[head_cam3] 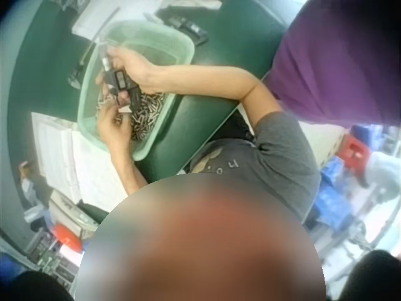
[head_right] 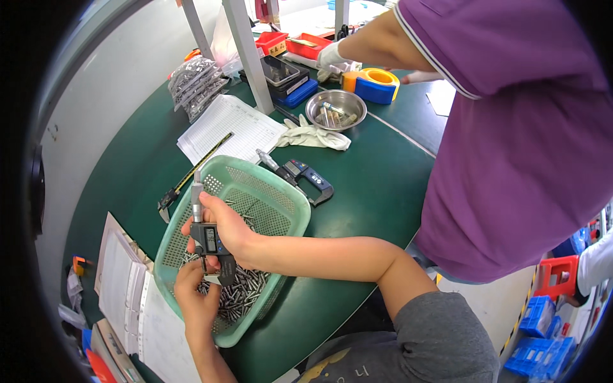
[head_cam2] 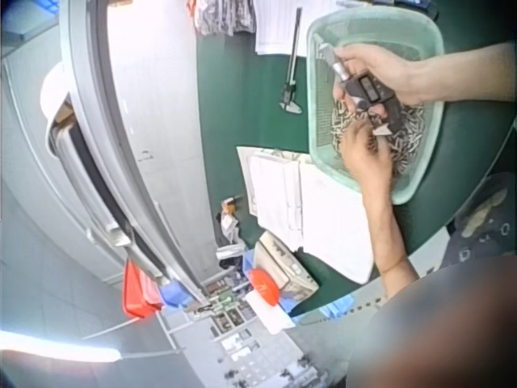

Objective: Measuring the diameter of metal screws using a digital micrometer at a workbench.

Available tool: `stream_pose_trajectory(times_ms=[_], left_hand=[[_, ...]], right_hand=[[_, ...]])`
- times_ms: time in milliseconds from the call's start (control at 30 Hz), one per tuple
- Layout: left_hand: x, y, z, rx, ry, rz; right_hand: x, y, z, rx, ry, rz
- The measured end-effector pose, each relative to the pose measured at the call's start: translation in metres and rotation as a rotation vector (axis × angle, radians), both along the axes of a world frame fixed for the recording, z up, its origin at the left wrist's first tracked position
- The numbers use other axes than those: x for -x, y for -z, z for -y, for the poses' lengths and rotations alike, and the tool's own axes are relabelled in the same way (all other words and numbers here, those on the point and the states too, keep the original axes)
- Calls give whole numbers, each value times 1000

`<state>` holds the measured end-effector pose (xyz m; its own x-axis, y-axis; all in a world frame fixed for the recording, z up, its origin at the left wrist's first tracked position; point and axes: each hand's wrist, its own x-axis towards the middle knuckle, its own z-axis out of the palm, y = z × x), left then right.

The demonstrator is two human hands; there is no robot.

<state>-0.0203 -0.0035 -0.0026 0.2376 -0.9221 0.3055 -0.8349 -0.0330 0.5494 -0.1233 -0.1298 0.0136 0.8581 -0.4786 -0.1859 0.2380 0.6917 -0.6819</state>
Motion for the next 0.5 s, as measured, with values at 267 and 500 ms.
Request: stream_pose_trajectory(times_ms=[267, 500], left_hand=[[-12, 7, -7, 204, -31, -673], [-5, -4, -1, 136, -166, -860]], right_hand=[[-2, 0, -1, 4, -7, -15], [1, 0, 1, -6, -13, -7]])
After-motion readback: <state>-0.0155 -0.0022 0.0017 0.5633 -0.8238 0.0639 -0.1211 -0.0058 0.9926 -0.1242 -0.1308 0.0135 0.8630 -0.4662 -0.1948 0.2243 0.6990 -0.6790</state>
